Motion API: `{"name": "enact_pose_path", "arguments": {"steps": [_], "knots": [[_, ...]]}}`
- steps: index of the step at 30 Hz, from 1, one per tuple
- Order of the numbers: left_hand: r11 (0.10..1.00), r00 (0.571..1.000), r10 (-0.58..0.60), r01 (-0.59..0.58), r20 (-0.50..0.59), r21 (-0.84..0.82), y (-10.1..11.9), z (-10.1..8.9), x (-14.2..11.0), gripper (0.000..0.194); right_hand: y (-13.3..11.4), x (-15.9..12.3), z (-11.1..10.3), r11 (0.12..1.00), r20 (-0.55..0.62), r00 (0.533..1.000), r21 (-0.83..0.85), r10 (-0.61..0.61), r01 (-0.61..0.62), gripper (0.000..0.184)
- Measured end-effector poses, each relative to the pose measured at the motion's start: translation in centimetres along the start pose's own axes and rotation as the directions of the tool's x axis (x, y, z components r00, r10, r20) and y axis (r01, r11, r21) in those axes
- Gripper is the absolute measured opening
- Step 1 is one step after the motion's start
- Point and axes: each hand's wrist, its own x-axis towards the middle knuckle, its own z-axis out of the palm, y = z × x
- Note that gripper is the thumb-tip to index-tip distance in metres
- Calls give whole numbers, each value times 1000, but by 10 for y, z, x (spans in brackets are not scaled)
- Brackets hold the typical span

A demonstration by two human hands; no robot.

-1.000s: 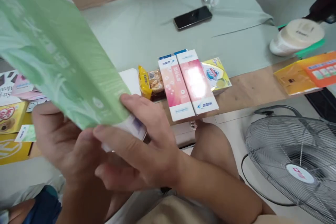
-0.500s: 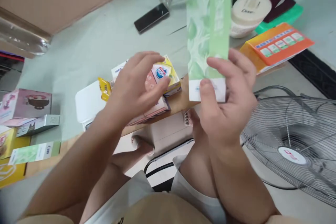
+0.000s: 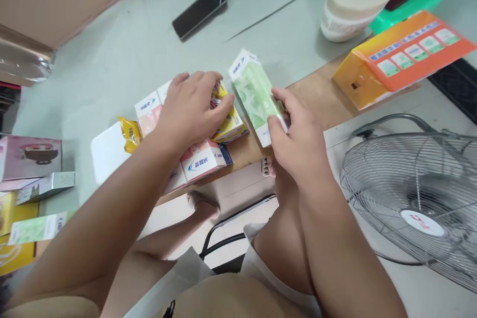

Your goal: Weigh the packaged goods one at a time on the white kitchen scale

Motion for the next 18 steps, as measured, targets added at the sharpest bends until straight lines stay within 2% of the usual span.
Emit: {"name": "enact_pose_path", "arguments": {"steps": [5,9,11,13,16,18], "knots": [[1000,999,2,-3,50,19,2,-3,1,12,-2,2,1,986,54,998,-163,41,-32,48],[995,997,54,-58,54,75,-6,2,1,21,-15,-4,10,985,98,993,-167,70,-53,53],[995,997,67,-70,36,73,-10,6,2,26,-22,-6,12,988,20,1000,-153,19,-16,55],[996,998,69,-69,11,51,-10,7,3,27,-28,-8,10,989,-103,990,-127,-94,80,51],[994,991,108,-110,-81,-21,-3,-6,3,22,-36,-14,8,955,-269,917,-68,-295,287,37],[973,961,198,-216,-191,-79,1,-30,-5,18,-44,-23,9,917,-363,850,-32,-382,399,32]]}}
